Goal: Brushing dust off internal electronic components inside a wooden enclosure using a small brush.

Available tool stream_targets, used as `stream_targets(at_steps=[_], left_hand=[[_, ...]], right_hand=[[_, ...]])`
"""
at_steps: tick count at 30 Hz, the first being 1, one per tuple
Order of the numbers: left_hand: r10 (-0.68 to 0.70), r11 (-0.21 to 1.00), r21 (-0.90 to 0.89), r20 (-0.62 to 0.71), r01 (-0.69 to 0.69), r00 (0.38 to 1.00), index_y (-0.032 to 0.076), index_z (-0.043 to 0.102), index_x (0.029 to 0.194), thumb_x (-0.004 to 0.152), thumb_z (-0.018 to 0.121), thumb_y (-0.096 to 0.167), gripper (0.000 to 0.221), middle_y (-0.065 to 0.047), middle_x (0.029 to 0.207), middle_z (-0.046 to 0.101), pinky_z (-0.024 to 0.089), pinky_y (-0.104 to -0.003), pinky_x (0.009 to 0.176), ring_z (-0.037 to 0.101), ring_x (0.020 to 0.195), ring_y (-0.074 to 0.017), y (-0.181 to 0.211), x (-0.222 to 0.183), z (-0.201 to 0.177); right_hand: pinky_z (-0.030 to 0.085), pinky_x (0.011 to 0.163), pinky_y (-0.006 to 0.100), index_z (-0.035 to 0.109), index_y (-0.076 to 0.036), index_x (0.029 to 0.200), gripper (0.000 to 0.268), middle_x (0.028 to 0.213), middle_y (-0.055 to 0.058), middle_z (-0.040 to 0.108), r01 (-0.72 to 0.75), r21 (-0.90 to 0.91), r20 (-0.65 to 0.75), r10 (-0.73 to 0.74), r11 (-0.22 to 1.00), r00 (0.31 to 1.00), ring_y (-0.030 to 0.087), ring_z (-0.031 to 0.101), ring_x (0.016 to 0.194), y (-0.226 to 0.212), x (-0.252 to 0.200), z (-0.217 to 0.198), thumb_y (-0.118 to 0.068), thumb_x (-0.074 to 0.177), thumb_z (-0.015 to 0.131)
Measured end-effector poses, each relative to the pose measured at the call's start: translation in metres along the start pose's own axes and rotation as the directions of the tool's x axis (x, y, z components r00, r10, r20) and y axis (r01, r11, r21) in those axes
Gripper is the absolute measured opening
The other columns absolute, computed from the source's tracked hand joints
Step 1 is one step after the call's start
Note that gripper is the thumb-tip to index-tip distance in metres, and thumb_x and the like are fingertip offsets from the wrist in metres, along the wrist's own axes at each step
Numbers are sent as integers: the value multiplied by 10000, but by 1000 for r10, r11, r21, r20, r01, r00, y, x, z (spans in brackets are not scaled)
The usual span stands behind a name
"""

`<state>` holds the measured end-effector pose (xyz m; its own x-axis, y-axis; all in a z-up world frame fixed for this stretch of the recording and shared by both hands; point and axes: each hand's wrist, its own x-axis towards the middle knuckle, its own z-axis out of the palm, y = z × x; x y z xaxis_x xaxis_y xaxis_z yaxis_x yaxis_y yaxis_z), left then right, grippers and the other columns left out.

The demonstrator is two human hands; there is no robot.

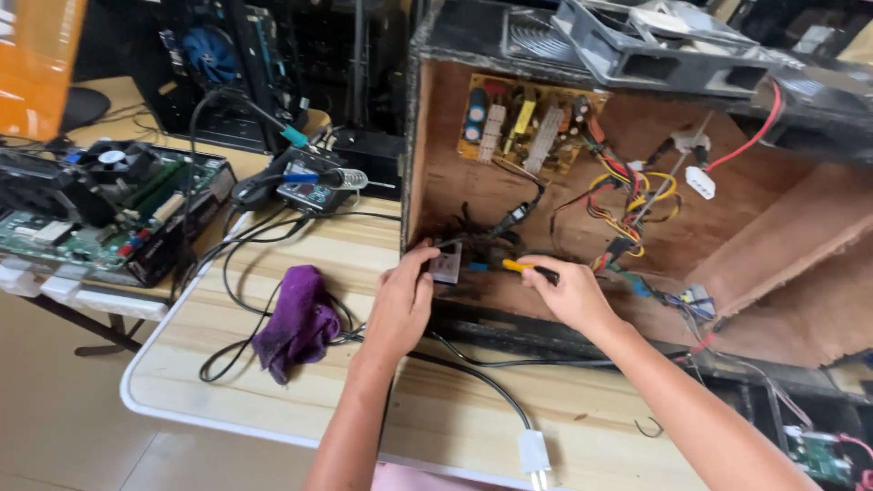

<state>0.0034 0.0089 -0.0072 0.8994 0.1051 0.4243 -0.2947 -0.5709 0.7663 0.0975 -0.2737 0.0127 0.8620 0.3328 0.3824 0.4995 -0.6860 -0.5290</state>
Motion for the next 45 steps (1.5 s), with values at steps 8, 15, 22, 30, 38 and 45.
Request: stream_targets(at_steps=[8,15,22,30,38,45], left_hand=[[-37,999,-5,32,37,999,231,588,1552,1131,395,241,463,-75,1562,676,328,-568,1290,593,1498,-282,-3,0,0],[-64,997,-32,34,65,997,219,604,1540,1135,359,229,473,-86,1569,677,318,-547,1295,607,1486,-284,7,-1,-4],[-42,999,-3,30,42,999,188,600,1534,1119,417,204,454,-128,1594,652,349,-558,1277,602,1487,-315,5,2,-4],[-21,1000,-2,26,21,999,211,600,1541,1126,412,224,456,-113,1558,676,348,-586,1279,600,1488,-312,-6,4,0],[-37,999,31,26,36,999,218,618,1502,1096,457,214,437,-79,1551,680,365,-557,1273,633,1447,-292,0,3,0],[-10,998,63,9,9,1000,207,641,1482,1059,532,174,438,-101,1624,620,375,-598,1260,596,1480,-313,1,1,2]], right_hand=[[647,891,491,850,-171,1157,255,965,161,851,39,-286,-53,-56,958,997,396,816,960,38,27,-2,-329,1082,665],[654,831,444,791,-148,1339,291,938,225,854,-171,228,85,155,959,984,333,839,937,24,39,-38,-281,1137,630],[664,944,485,856,-269,1174,333,957,136,868,-115,-396,32,139,911,990,346,838,974,15,38,-47,-473,1093,606],[628,989,435,837,-273,1260,277,969,57,892,-165,-35,130,168,986,977,188,856,962,4,32,-35,-372,1046,690],[644,928,480,835,-277,1199,243,878,101,854,-110,-253,54,128,961,990,285,829,930,2,16,-70,-366,1048,665],[652,956,453,848,-194,1207,243,1093,137,865,62,-349,26,-57,935,998,341,822,1041,76,6,-54,-291,1052,689]])
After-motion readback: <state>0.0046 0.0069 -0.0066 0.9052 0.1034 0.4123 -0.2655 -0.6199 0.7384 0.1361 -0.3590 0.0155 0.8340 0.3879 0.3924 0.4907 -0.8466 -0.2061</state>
